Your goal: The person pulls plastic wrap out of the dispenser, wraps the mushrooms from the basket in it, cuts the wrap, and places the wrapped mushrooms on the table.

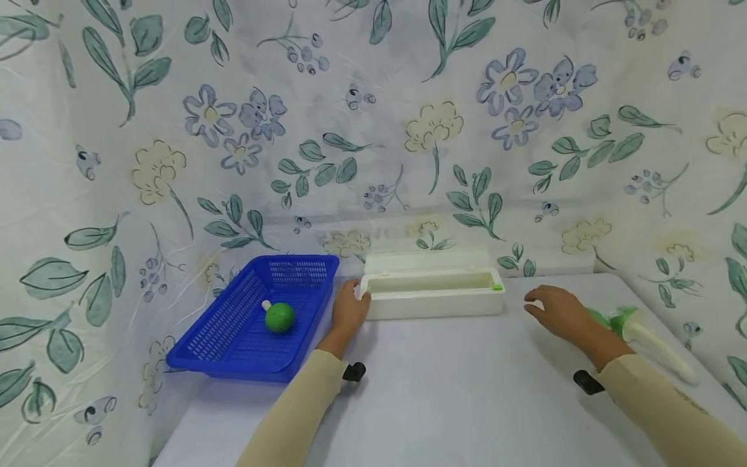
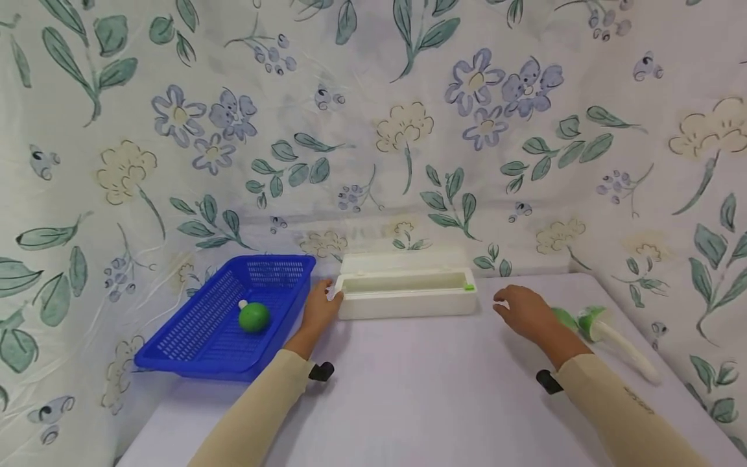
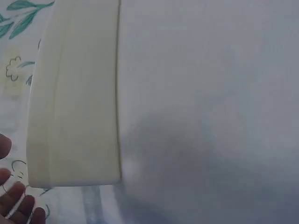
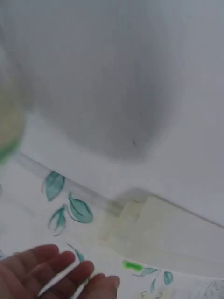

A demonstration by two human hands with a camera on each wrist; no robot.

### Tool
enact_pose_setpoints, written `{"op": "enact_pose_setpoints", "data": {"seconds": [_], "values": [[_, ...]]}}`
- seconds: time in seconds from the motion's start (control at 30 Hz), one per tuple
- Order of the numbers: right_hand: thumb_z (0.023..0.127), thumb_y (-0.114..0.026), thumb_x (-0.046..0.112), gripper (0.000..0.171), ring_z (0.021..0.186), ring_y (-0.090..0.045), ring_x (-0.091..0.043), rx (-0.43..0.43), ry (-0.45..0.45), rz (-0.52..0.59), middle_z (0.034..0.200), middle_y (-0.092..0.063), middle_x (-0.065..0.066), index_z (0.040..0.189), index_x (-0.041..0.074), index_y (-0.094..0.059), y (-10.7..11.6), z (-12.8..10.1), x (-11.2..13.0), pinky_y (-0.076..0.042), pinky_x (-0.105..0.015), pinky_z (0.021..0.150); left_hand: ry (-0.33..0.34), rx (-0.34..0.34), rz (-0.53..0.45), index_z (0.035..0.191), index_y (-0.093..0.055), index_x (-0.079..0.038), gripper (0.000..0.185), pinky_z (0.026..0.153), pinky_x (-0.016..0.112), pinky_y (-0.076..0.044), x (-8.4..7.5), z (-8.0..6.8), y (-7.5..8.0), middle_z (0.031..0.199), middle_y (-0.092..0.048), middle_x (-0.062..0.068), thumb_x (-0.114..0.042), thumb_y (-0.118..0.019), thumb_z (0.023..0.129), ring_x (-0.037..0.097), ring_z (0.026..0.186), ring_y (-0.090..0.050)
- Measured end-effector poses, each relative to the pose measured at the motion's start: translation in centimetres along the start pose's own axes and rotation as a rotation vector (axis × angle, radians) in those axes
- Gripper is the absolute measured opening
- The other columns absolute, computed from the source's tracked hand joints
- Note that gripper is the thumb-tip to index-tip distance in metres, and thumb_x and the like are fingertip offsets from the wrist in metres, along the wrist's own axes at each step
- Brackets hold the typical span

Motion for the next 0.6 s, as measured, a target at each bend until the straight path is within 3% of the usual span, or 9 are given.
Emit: {"op": "enact_pose_setpoints", "data": {"seconds": [0.07,0.13,0.2,0.3,0.4,0.5,0.6], "values": [[0.095,-0.064,0.017,0.029,0.115,-0.053,-0.042,0.029,0.016,0.047,0.12,-0.062,-0.019,0.119,-0.001,-0.065,-0.5,1.8,0.8,-0.042,-0.057,0.094,-0.153,0.018,0.145,0.123,-0.063,-0.002,0.037,0.098,0.049,-0.04,-1.2,0.3,-0.1,0.12,-0.061,0.016,-0.017,-0.069,0.09,0.035,0.113,-0.053],[0.095,-0.064,0.018,0.035,0.121,-0.049,-0.042,0.054,0.034,0.074,0.127,-0.059,-0.02,0.124,0.0,-0.062,-0.9,3.5,1.7,-0.039,-0.058,0.098,-0.285,0.077,0.28,0.122,-0.066,-0.005,0.035,0.1,0.051,-0.037,-2.0,0.7,-0.4,0.12,-0.062,0.012,-0.022,-0.068,0.092,0.033,0.115,-0.052],[0.095,-0.065,0.02,0.039,0.125,-0.046,-0.043,0.081,0.074,0.074,0.131,-0.056,-0.021,0.128,0.0,-0.06,-1.4,5.0,2.6,-0.036,-0.057,0.101,-0.358,0.163,0.379,0.124,-0.066,-0.009,0.036,0.101,0.052,-0.034,-2.4,1.0,-0.9,0.122,-0.062,0.009,-0.028,-0.066,0.094,0.031,0.117,-0.05],[0.095,-0.065,0.023,0.042,0.127,-0.045,-0.042,0.137,0.144,0.036,0.133,-0.055,-0.02,0.131,0.001,-0.059,-2.3,7.0,3.8,-0.036,-0.055,0.102,-0.362,0.298,0.422,0.127,-0.065,-0.01,0.035,0.103,0.053,-0.028,-2.3,1.6,-1.3,0.123,-0.064,0.006,-0.029,-0.06,0.097,0.029,0.12,-0.047],[0.096,-0.063,0.022,0.04,0.123,-0.05,-0.039,0.203,0.196,0.007,0.129,-0.059,-0.017,0.13,0.002,-0.06,-3.2,8.2,4.4,-0.04,-0.052,0.1,-0.326,0.393,0.378,0.119,-0.071,-0.011,0.027,0.102,0.053,-0.027,-2.0,2.1,-1.6,0.113,-0.069,0.002,-0.024,-0.06,0.098,0.025,0.115,-0.053],[0.095,-0.064,0.018,0.033,0.115,-0.057,-0.035,0.242,0.196,0.056,0.12,-0.066,-0.011,0.124,0.002,-0.065,-3.7,8.8,4.4,-0.045,-0.048,0.095,-0.305,0.434,0.322,0.107,-0.076,-0.011,0.019,0.1,0.051,-0.029,-1.8,2.5,-1.6,0.1,-0.072,-0.001,-0.02,-0.063,0.096,0.021,0.104,-0.061],[0.093,-0.066,0.016,0.026,0.107,-0.06,-0.031,0.236,0.149,0.152,0.112,-0.069,-0.008,0.115,0.004,-0.07,-3.8,9.4,4.0,-0.049,-0.045,0.088,-0.303,0.419,0.296,0.103,-0.076,-0.01,0.017,0.098,0.045,-0.037,-1.9,3.0,-1.5,0.095,-0.072,-0.001,-0.019,-0.064,0.096,0.019,0.095,-0.065]]}}
Point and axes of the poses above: each hand's wrist, its own z-axis towards the middle knuckle, its own y-axis out of the back of the hand, x = y × z, the point moved 5 cm from there along z, towards the middle knuckle
